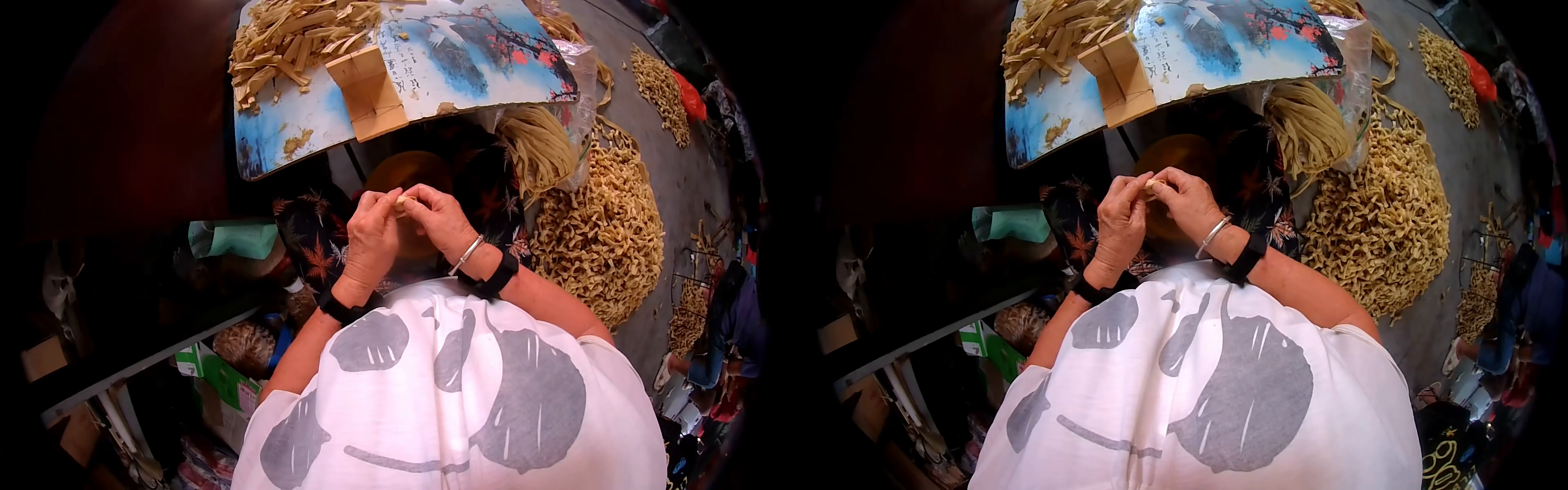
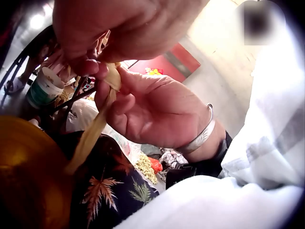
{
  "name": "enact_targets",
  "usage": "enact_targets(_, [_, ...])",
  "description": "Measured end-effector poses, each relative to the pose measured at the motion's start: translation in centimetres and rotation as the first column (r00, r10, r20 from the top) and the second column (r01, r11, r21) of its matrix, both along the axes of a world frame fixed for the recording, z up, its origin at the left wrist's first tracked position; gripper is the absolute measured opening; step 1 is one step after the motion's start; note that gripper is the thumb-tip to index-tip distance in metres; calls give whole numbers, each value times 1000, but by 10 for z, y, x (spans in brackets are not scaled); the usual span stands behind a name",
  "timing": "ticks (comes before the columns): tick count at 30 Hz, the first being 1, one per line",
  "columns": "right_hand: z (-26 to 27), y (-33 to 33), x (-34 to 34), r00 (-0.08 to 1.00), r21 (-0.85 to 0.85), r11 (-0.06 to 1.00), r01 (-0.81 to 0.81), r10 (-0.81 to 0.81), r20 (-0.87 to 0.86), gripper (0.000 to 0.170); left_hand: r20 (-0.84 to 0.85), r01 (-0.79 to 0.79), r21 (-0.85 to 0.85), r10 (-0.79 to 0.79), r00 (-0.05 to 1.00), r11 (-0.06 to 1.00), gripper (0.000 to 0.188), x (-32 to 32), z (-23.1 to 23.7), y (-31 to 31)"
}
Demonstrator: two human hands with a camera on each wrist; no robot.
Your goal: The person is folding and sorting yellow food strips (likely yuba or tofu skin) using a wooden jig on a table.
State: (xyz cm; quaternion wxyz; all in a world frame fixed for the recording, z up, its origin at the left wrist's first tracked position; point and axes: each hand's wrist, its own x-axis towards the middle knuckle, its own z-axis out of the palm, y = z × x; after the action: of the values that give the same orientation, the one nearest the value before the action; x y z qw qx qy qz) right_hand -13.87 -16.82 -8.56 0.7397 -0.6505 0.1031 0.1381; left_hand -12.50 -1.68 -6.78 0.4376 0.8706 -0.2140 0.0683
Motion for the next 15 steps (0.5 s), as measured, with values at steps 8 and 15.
enact_targets(8, [3,-5,3,975,410,906,102,-10,-221,25,-457,-267,-227,140,879,937,14,-5,-15,3])
enact_targets(15, [11,2,7,997,153,986,60,-67,46,23,-437,-218,-317,62,897,923,5,-6,1,4])
